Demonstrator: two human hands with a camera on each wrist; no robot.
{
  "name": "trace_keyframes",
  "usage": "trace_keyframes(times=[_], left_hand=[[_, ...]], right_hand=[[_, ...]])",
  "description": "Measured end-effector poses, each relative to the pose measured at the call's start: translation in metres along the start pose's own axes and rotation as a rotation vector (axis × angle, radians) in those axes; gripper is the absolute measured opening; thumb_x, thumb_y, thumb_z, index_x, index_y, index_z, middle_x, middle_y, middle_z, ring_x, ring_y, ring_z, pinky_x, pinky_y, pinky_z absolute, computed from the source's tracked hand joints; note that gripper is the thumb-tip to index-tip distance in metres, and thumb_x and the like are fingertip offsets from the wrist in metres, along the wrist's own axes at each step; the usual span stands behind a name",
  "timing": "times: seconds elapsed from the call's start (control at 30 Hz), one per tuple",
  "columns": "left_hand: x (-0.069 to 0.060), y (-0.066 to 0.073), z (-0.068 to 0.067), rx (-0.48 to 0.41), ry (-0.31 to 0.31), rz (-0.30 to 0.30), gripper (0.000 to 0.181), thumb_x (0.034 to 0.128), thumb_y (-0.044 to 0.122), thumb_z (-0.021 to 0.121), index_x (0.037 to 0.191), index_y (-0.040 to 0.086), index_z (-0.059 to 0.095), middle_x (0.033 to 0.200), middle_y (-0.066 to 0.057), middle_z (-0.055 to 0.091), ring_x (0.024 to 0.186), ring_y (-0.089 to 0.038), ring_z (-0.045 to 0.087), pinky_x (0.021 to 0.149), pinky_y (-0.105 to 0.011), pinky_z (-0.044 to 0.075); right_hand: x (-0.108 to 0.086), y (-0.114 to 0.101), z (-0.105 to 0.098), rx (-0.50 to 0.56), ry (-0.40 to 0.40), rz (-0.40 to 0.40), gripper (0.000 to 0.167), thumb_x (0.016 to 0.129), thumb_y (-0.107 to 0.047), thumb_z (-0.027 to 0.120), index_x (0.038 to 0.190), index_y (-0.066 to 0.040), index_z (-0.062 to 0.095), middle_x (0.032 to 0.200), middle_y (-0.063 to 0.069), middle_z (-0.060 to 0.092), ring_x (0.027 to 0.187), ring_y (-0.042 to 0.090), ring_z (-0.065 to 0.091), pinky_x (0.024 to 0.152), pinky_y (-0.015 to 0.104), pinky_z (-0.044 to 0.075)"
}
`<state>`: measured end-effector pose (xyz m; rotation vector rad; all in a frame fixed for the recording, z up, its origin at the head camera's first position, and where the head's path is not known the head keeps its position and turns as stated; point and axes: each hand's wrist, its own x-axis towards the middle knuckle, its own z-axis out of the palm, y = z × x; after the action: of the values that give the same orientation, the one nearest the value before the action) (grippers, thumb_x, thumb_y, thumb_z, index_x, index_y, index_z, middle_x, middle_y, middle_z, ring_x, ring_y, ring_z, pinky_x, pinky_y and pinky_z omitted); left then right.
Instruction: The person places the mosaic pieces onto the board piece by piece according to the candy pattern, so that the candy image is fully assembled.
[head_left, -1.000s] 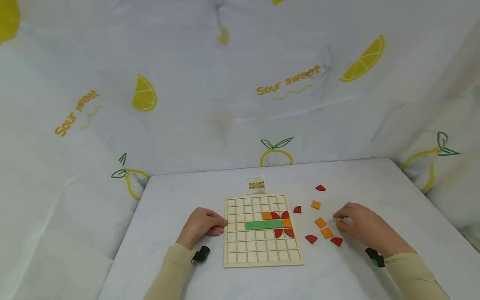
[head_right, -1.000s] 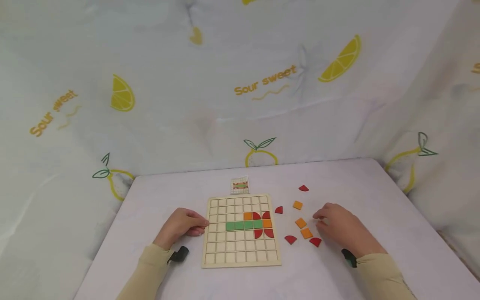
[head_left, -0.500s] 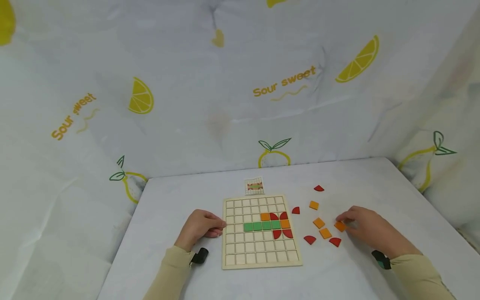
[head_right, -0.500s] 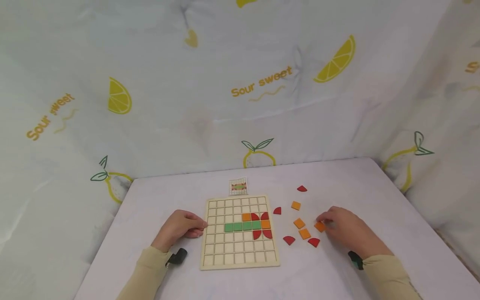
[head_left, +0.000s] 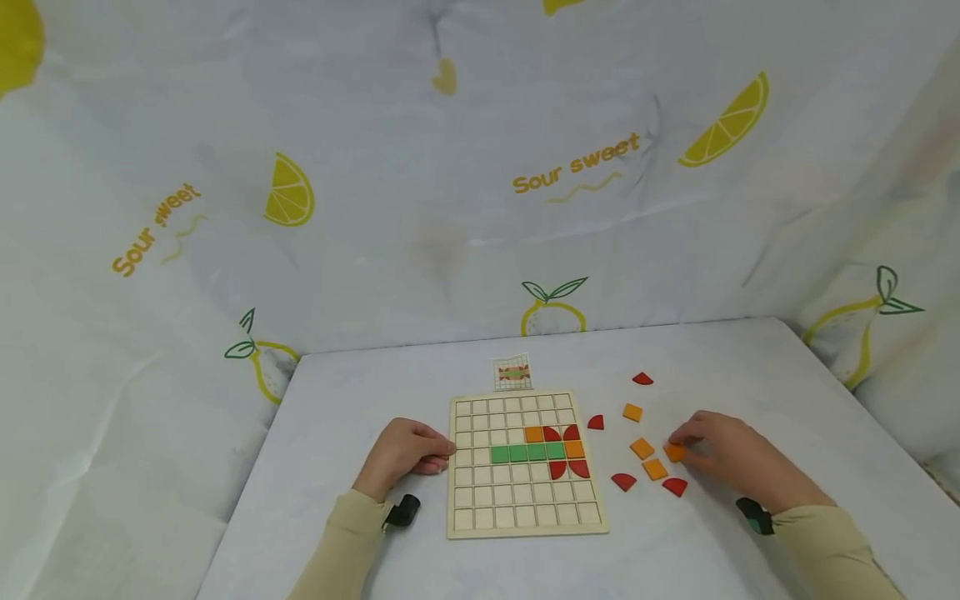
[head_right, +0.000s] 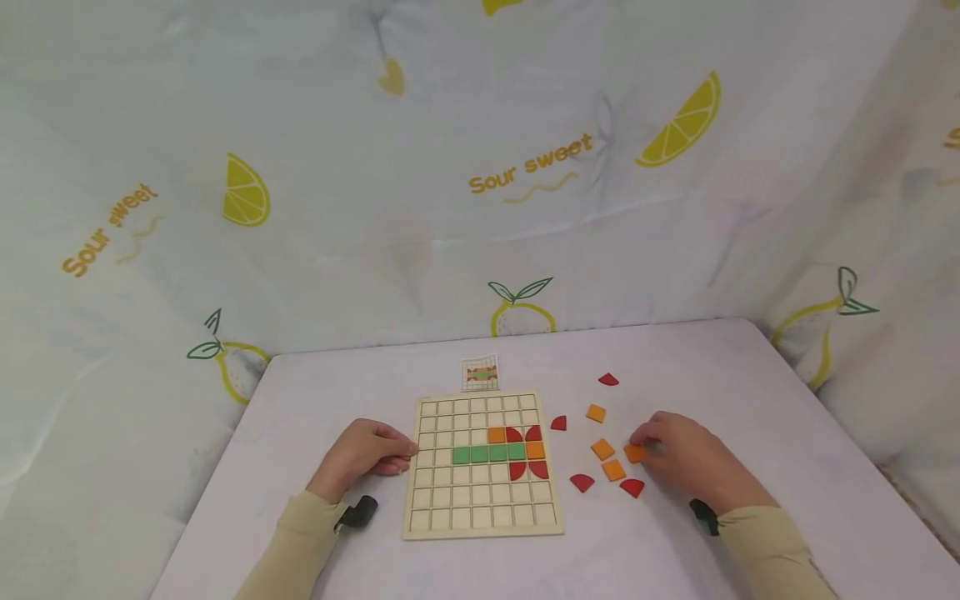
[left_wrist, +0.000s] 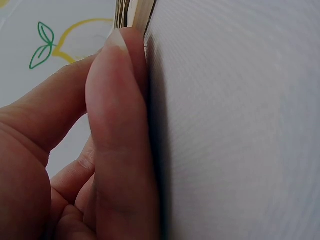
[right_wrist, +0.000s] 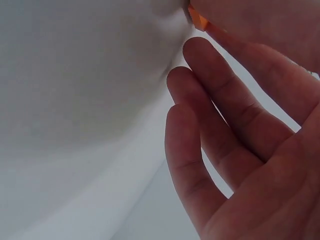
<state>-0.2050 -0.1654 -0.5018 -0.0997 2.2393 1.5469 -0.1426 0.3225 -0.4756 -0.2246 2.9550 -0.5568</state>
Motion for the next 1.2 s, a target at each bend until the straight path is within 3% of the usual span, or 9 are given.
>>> trace_keyframes(times=[0.3, 0.73, 0.97, 1.2], left_hand=[[0.0, 0.002, -0.001, 0.023, 0.02, -0.012, 0.014, 0.0904, 0.016, 0.086, 0.097, 0.004, 0.083, 0.085, -0.006, 0.083, 0.068, -0.009, 0.076, 0.066, -0.024, 0.066], [0.001, 0.003, -0.002, 0.038, 0.029, -0.013, 0.016, 0.0884, 0.018, 0.088, 0.096, 0.005, 0.082, 0.082, -0.005, 0.082, 0.067, -0.009, 0.075, 0.065, -0.023, 0.066], [0.002, 0.003, -0.002, 0.047, 0.039, -0.018, 0.018, 0.0871, 0.02, 0.09, 0.095, 0.006, 0.082, 0.079, -0.006, 0.081, 0.066, -0.009, 0.075, 0.064, -0.022, 0.065], [0.001, 0.001, -0.002, 0.041, 0.025, -0.028, 0.018, 0.0867, 0.02, 0.091, 0.095, 0.006, 0.083, 0.08, -0.006, 0.081, 0.066, -0.009, 0.075, 0.064, -0.023, 0.065]], right_hand=[[0.016, -0.042, 0.003, 0.061, -0.019, 0.011, 0.016, 0.09, -0.015, 0.086, 0.105, -0.014, 0.081, 0.105, -0.001, 0.073, 0.102, 0.025, 0.068, 0.091, 0.05, 0.065], [0.043, -0.119, 0.027, 0.073, -0.052, -0.132, 0.014, 0.091, -0.016, 0.084, 0.103, -0.022, 0.082, 0.102, -0.012, 0.07, 0.1, 0.012, 0.064, 0.092, 0.038, 0.061], [0.044, -0.139, 0.041, 0.025, -0.018, -0.258, 0.012, 0.089, -0.019, 0.089, 0.096, -0.023, 0.081, 0.096, -0.014, 0.065, 0.092, 0.009, 0.059, 0.08, 0.028, 0.059], [0.04, -0.146, 0.052, 0.026, -0.032, -0.287, 0.012, 0.089, -0.022, 0.09, 0.097, -0.023, 0.08, 0.097, -0.014, 0.064, 0.091, 0.005, 0.057, 0.078, 0.025, 0.059]])
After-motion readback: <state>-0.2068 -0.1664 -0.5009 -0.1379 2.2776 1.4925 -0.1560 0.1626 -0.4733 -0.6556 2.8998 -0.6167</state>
